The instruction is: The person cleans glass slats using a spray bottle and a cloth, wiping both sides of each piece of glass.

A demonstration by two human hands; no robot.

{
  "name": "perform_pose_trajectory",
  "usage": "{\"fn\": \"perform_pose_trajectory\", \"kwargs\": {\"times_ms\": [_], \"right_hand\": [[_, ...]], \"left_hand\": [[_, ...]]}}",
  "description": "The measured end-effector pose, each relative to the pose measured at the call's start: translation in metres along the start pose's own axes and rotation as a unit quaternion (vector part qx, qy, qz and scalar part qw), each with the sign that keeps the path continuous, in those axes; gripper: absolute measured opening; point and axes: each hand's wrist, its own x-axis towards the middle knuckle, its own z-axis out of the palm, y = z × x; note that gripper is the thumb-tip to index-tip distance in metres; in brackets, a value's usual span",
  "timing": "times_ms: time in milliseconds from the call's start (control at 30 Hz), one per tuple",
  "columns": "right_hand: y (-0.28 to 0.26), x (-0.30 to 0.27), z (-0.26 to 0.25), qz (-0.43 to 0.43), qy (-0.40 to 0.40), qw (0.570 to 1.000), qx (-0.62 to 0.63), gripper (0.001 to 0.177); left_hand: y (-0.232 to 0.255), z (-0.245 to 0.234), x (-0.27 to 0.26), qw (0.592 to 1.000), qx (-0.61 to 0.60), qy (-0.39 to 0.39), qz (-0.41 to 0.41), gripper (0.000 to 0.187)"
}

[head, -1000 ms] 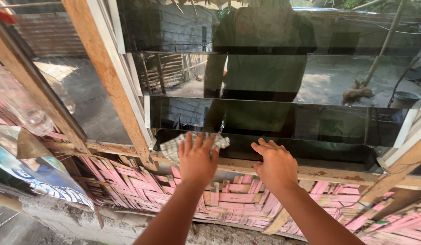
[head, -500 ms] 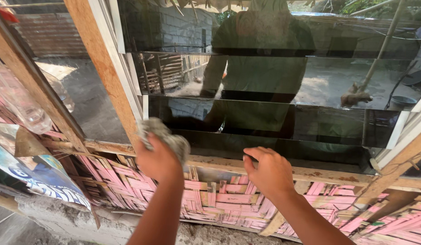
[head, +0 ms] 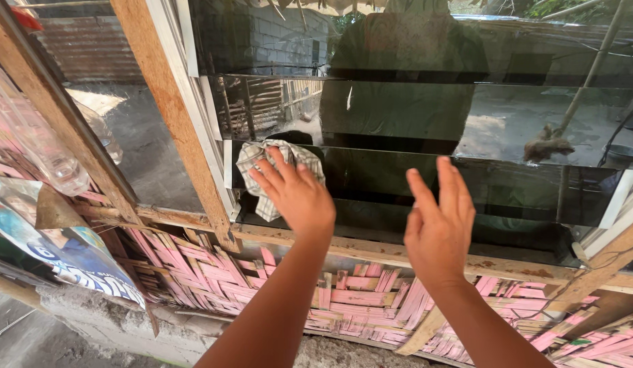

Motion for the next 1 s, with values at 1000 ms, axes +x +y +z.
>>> {"fn": "perform_pose_trajectory", "kwargs": {"times_ms": [1000], "right_hand": [[0.023,-0.010,0.003,0.012,-0.019,1.000,-0.014,0.064]], "left_hand": [[0.007,0.016,0.015,0.990,0.100,0.044,-0.092,0.080]]}}
